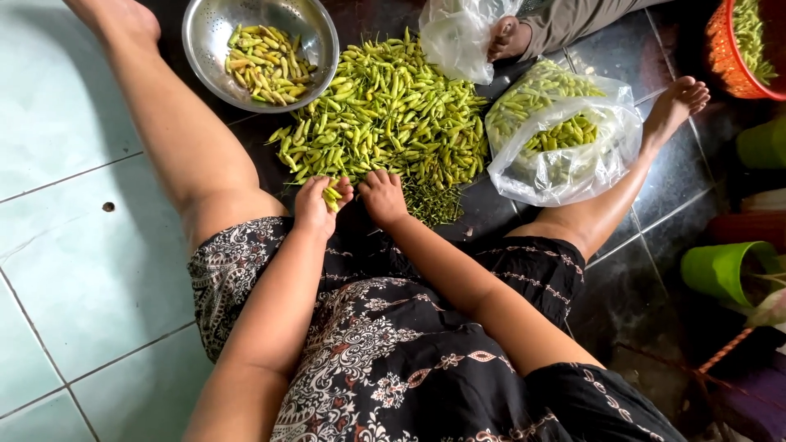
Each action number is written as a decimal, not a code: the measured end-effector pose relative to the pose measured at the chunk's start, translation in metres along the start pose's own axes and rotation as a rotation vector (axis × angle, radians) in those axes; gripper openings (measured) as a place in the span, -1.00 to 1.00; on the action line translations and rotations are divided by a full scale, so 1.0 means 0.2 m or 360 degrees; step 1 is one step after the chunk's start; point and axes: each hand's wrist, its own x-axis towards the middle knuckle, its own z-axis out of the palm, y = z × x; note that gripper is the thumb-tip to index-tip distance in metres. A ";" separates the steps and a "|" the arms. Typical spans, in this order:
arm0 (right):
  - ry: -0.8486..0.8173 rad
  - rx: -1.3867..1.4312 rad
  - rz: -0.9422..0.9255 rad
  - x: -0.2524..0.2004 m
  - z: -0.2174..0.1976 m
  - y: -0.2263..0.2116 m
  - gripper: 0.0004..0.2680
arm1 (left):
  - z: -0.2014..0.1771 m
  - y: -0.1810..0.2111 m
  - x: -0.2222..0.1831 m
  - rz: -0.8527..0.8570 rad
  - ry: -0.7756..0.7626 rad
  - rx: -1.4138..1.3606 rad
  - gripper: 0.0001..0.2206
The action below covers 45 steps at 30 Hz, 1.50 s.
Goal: People are sitting on the floor, manually removing stems from a large quantity of green chilies and sorting them into bowls and bags.
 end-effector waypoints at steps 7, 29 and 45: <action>-0.0127 0.0493 0.0325 0.03 -0.20 0.06 -0.87 | 0.00 0.00 -0.01 0.0013 -0.0163 0.0114 -0.94; -0.0171 0.1218 0.0648 -0.06 -0.42 0.02 -0.93 | -0.05 -0.21 0.04 -0.0144 -0.0272 0.1009 -0.85; -0.0143 0.0358 -0.0045 -0.01 0.04 -0.02 -0.94 | 0.00 0.10 0.04 0.0348 0.0389 -0.0025 -0.89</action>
